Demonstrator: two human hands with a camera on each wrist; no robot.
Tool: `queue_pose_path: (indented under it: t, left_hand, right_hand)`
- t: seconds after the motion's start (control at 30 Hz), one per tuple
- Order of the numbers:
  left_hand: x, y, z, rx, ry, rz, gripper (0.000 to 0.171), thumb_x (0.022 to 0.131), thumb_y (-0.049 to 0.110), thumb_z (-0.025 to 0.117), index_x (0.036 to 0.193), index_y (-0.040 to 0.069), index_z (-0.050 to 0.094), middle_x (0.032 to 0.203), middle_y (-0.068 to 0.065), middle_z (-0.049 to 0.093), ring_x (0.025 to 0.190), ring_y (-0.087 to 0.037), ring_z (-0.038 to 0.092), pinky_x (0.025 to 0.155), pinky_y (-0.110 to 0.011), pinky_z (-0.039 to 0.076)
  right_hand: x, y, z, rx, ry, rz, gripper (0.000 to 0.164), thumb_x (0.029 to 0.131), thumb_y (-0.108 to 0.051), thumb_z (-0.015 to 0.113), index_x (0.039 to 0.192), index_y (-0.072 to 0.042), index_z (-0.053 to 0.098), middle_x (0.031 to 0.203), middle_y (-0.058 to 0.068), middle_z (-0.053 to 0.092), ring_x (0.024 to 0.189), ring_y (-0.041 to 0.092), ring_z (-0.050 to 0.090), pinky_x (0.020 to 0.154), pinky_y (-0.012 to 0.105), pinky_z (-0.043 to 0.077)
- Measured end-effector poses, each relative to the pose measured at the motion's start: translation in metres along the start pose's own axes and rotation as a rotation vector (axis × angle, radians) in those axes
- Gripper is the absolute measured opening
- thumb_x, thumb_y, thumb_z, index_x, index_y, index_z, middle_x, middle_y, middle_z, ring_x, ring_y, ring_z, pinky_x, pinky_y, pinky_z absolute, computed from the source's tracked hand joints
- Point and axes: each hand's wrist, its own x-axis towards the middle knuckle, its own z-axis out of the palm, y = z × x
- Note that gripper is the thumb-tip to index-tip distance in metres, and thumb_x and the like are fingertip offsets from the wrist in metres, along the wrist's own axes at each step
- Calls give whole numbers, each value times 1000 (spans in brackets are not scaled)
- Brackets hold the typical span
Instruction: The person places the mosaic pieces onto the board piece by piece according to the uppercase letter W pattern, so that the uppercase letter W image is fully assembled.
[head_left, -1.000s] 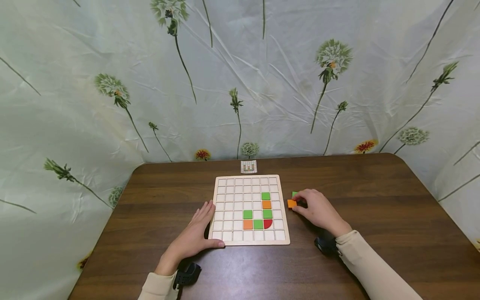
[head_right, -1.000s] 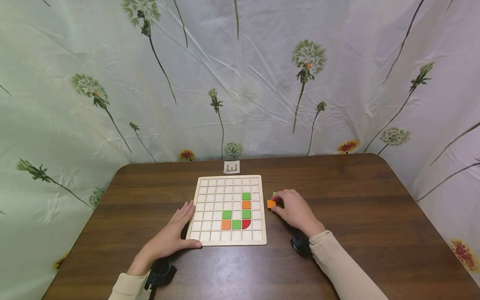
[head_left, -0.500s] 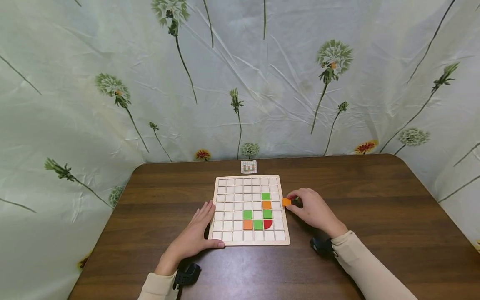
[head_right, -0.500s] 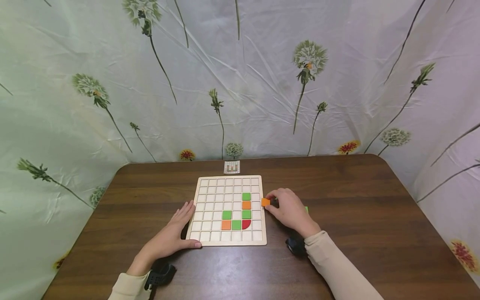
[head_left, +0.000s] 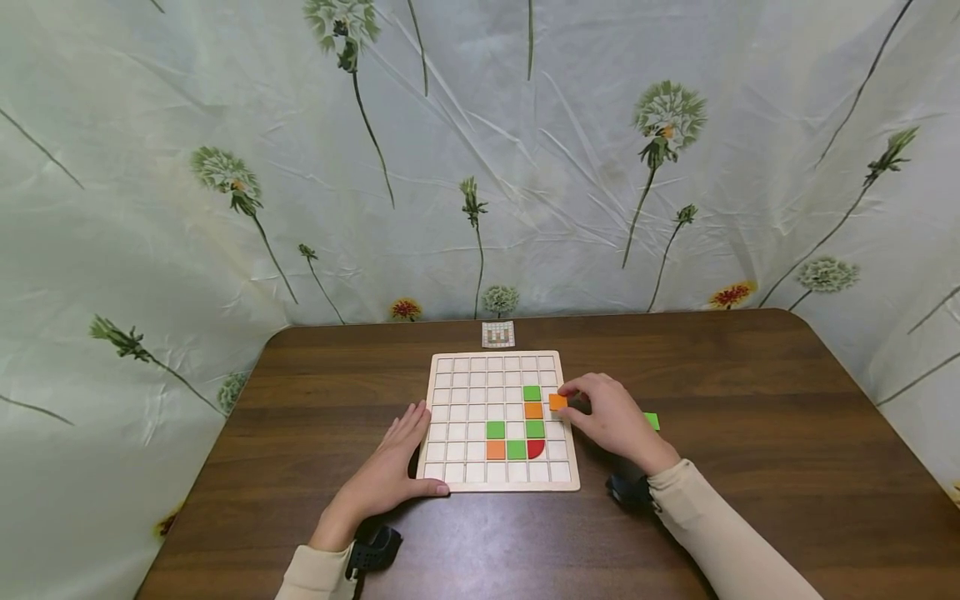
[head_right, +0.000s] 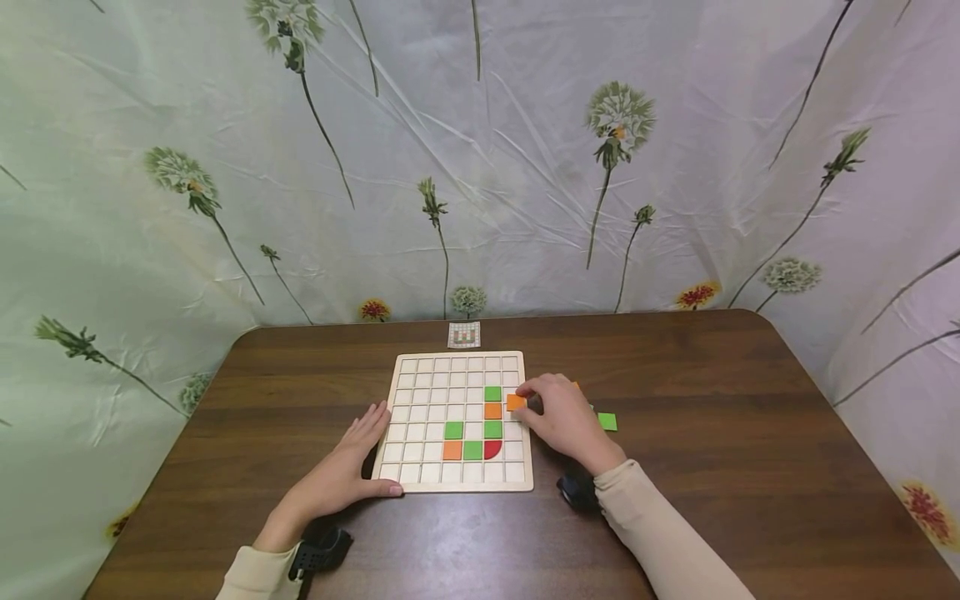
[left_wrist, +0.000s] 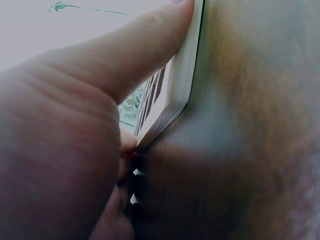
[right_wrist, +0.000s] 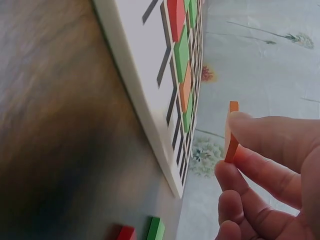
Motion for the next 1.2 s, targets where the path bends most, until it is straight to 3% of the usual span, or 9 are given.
queue_pose_path:
  t: [0.37, 0.7, 1.2]
  left_hand:
    - [0, 0, 0, -3, 5, 1, 121, 75, 56, 82, 158, -2, 16, 167, -14, 7, 154, -29, 2, 123, -53, 6]
    - [0, -2, 1, 0, 4, 4, 121, 76, 58, 81, 159, -1, 15, 168, -14, 7, 154, -29, 2, 123, -53, 7]
    - [1, -2, 1, 1, 10, 11, 121, 76, 58, 81, 159, -2, 16, 167, -15, 8, 154, -30, 3, 123, -54, 7]
  right_hand:
    - [7, -13, 11, 46, -7, -24, 24, 87, -20, 80, 108, -8, 76, 100, 1, 69, 86, 20, 55, 72, 32, 47]
    - [14, -26, 21, 51, -22, -26, 22, 88, -19, 79, 107, -9, 77, 106, 4, 72, 92, 21, 59, 80, 37, 50]
    - [22, -38, 36, 57, -22, -84, 20, 87, -17, 79, 105, -9, 77, 103, 2, 73, 94, 21, 62, 84, 39, 51]
